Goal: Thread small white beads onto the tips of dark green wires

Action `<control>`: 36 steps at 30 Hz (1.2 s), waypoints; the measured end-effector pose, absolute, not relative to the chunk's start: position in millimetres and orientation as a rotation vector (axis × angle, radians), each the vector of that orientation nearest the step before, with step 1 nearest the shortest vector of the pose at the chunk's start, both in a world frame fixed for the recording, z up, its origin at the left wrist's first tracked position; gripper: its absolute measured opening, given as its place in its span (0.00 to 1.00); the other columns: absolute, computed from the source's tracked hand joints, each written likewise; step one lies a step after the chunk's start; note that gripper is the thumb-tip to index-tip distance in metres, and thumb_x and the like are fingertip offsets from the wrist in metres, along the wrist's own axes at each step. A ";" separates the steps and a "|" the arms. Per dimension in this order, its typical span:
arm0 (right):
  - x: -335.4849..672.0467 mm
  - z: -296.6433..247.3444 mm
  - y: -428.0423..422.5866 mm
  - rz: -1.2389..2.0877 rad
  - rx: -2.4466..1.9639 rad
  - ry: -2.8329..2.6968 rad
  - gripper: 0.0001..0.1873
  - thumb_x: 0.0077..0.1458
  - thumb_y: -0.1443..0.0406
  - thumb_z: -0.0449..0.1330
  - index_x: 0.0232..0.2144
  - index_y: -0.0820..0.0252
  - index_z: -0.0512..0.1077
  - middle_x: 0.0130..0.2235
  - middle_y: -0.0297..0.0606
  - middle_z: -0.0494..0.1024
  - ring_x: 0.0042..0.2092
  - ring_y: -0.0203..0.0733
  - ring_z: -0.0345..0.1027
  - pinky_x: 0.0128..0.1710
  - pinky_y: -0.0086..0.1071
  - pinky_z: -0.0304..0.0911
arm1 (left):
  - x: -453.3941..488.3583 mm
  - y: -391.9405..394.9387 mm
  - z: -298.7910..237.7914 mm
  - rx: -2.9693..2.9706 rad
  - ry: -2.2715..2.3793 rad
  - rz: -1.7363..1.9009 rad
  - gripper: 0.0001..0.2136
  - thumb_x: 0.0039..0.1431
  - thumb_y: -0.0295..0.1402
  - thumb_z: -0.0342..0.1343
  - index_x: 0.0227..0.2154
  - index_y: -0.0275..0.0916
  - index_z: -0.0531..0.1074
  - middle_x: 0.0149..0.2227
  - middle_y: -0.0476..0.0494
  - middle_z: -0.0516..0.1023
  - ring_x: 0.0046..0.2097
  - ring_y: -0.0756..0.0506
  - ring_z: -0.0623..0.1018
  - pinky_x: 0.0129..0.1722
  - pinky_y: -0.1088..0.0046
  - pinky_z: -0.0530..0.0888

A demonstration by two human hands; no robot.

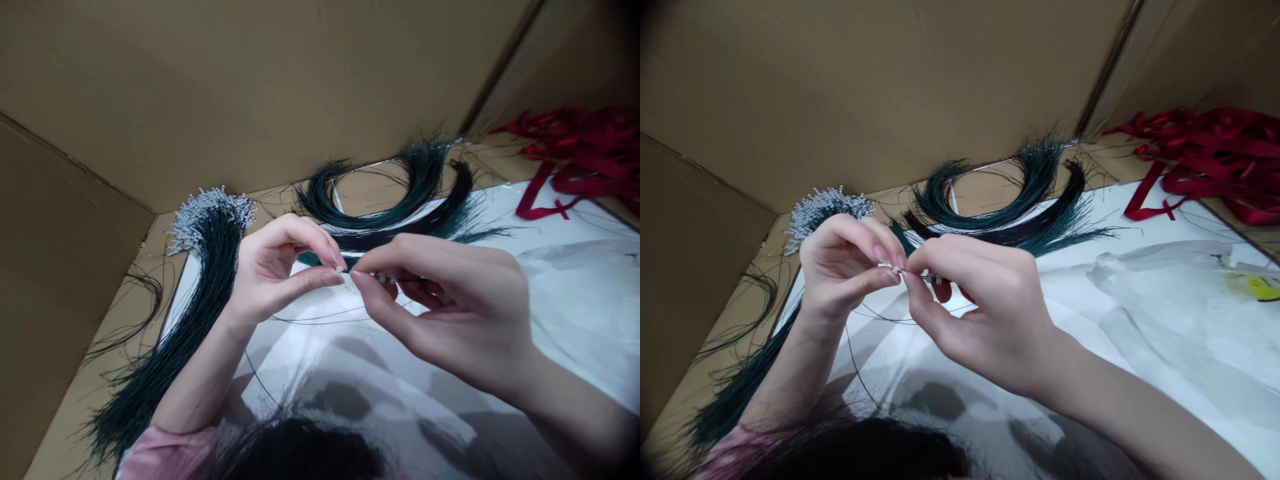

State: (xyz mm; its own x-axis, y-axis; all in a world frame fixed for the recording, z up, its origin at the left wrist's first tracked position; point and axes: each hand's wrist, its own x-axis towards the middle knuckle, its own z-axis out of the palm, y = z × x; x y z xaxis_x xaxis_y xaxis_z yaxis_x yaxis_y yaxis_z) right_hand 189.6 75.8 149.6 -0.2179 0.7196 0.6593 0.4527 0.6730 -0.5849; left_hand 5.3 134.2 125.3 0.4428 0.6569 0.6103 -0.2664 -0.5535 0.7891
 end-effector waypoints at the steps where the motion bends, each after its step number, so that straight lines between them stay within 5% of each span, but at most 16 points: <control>1: 189.8 149.6 75.9 0.320 -0.921 -1.867 0.08 0.53 0.76 0.61 0.27 0.59 0.71 0.22 0.29 0.68 0.21 0.27 0.55 0.20 0.27 0.52 | 5.0 134.0 125.8 1.784 0.332 1.264 0.12 0.48 0.22 0.69 0.34 0.37 0.75 0.31 0.47 0.77 0.35 0.49 0.79 0.36 0.73 0.78; 10: 189.8 148.7 75.2 0.309 -0.927 -1.895 0.08 0.54 0.76 0.61 0.28 0.59 0.72 0.21 0.28 0.66 0.20 0.28 0.49 0.21 0.29 0.50 | 4.5 131.9 128.3 1.838 0.386 1.273 0.10 0.49 0.27 0.69 0.34 0.38 0.76 0.31 0.47 0.78 0.35 0.48 0.79 0.36 0.73 0.79; 25: 189.7 146.7 76.7 0.269 -0.922 -1.924 0.08 0.52 0.75 0.60 0.29 0.57 0.70 0.23 0.29 0.68 0.22 0.30 0.58 0.21 0.29 0.52 | 0.6 130.9 128.7 1.912 0.427 1.252 0.11 0.48 0.24 0.69 0.35 0.38 0.76 0.32 0.46 0.78 0.34 0.47 0.78 0.35 0.71 0.77; 36: 189.7 140.4 75.9 0.354 -0.964 -1.924 0.07 0.54 0.75 0.58 0.30 0.58 0.67 0.25 0.30 0.66 0.23 0.30 0.53 0.20 0.29 0.51 | 2.5 128.5 130.7 1.958 0.452 1.246 0.10 0.50 0.24 0.67 0.36 0.38 0.76 0.32 0.45 0.78 0.35 0.47 0.77 0.35 0.69 0.74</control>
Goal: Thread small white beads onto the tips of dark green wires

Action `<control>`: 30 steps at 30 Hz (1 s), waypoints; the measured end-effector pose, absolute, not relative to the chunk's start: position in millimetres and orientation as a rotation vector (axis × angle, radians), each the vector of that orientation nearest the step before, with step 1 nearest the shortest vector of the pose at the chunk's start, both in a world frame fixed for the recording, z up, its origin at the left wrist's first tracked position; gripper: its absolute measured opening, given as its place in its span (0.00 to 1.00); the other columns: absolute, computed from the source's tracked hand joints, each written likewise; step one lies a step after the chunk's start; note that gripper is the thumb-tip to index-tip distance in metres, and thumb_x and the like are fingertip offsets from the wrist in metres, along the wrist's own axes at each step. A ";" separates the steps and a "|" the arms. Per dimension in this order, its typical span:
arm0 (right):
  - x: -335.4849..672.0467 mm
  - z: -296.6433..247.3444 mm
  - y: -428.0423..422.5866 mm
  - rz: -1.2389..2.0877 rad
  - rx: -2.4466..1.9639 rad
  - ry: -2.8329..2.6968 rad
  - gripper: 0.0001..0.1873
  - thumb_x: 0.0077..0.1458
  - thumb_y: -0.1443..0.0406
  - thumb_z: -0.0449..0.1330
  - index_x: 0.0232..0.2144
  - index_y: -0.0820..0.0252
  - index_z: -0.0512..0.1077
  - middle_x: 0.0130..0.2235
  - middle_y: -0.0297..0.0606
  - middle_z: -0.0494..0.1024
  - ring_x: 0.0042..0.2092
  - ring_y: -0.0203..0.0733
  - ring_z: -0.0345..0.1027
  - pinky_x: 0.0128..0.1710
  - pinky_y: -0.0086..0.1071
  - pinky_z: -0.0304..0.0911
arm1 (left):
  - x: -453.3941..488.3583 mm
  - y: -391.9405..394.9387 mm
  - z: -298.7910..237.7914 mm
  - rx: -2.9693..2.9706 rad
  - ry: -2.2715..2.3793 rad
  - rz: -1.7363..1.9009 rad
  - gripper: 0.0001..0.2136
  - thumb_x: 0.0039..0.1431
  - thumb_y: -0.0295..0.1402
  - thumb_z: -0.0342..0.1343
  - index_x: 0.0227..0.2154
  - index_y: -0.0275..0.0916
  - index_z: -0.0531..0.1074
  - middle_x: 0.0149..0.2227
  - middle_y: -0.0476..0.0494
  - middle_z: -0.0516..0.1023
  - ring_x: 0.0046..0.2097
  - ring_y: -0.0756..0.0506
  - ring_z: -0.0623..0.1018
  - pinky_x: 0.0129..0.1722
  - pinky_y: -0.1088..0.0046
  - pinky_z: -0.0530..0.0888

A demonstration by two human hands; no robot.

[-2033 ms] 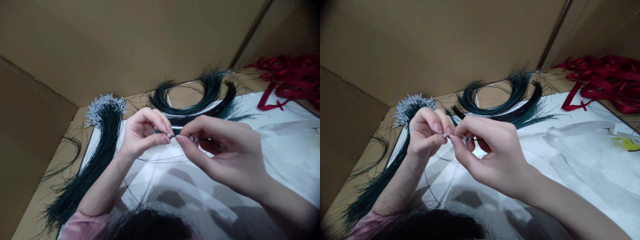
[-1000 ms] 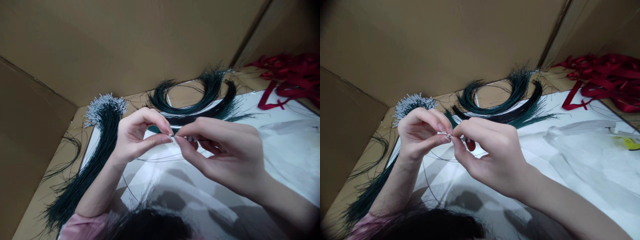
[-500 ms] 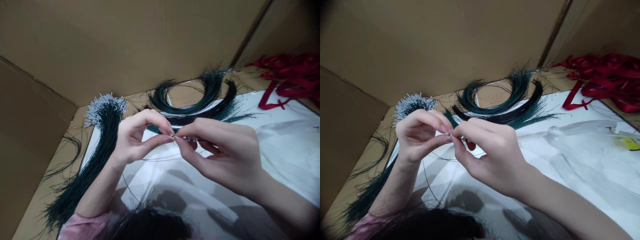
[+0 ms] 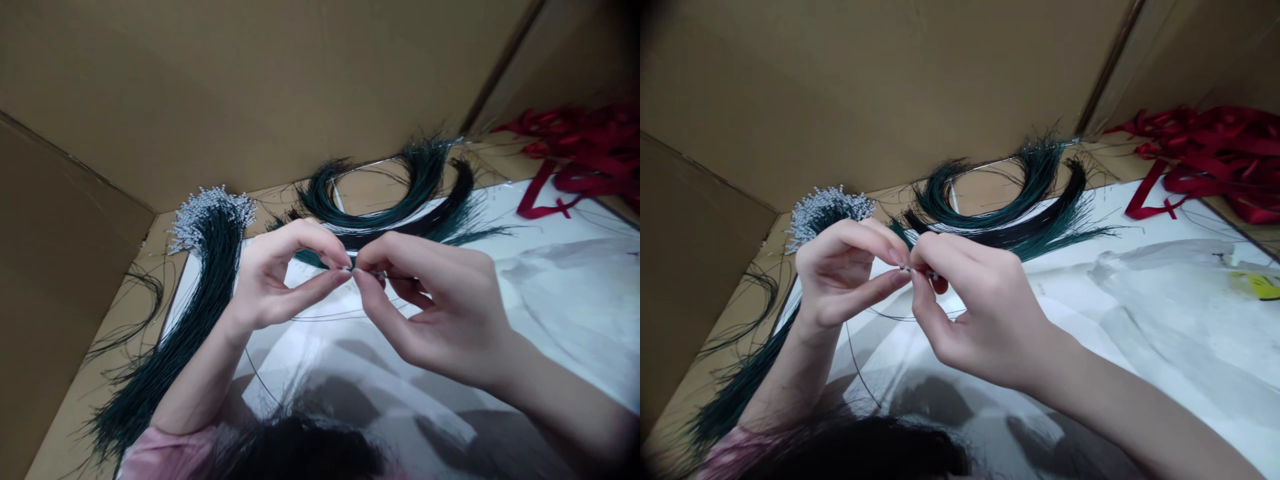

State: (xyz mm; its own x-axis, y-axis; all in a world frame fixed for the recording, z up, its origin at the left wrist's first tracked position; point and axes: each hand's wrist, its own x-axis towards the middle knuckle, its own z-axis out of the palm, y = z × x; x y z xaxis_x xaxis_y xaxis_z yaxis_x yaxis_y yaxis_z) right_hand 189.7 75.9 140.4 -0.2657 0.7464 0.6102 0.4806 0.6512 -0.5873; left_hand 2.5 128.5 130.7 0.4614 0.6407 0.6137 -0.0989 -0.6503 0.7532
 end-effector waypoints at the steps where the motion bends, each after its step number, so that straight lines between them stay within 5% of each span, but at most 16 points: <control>1: 189.5 140.1 76.2 0.354 -0.959 -1.925 0.07 0.54 0.75 0.57 0.30 0.58 0.67 0.25 0.30 0.66 0.23 0.30 0.53 0.21 0.29 0.51 | 2.6 128.4 130.4 1.956 0.456 1.246 0.10 0.50 0.24 0.67 0.36 0.39 0.76 0.32 0.45 0.78 0.35 0.47 0.77 0.35 0.70 0.74; 7: 188.8 141.1 77.2 0.336 -0.969 -1.918 0.07 0.55 0.75 0.58 0.30 0.58 0.67 0.25 0.30 0.67 0.24 0.30 0.58 0.22 0.29 0.51 | 2.3 128.2 128.9 1.931 0.452 1.251 0.11 0.51 0.22 0.64 0.38 0.36 0.76 0.35 0.43 0.78 0.38 0.46 0.77 0.38 0.69 0.75; 17: 186.8 138.7 80.5 0.199 -1.014 -1.911 0.05 0.52 0.73 0.61 0.29 0.61 0.68 0.24 0.27 0.66 0.20 0.27 0.48 0.21 0.28 0.50 | 2.9 124.7 129.8 1.972 0.543 1.301 0.09 0.52 0.22 0.64 0.36 0.38 0.75 0.32 0.47 0.77 0.34 0.48 0.77 0.34 0.71 0.75; 30: 187.7 138.1 82.7 0.197 -0.980 -1.912 0.05 0.51 0.75 0.60 0.28 0.62 0.69 0.24 0.28 0.65 0.22 0.27 0.49 0.22 0.29 0.50 | 1.6 126.4 126.7 1.946 0.551 1.290 0.09 0.52 0.23 0.64 0.37 0.38 0.75 0.33 0.46 0.77 0.34 0.48 0.78 0.34 0.69 0.76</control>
State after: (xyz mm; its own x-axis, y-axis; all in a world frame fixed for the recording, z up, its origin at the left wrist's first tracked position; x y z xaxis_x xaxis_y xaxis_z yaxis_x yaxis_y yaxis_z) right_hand 187.7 82.7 138.1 -0.2330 0.7016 0.6734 0.5491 0.6664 -0.5043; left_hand 1.6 126.4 126.7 0.4064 0.6874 0.6019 -0.0402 -0.6447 0.7634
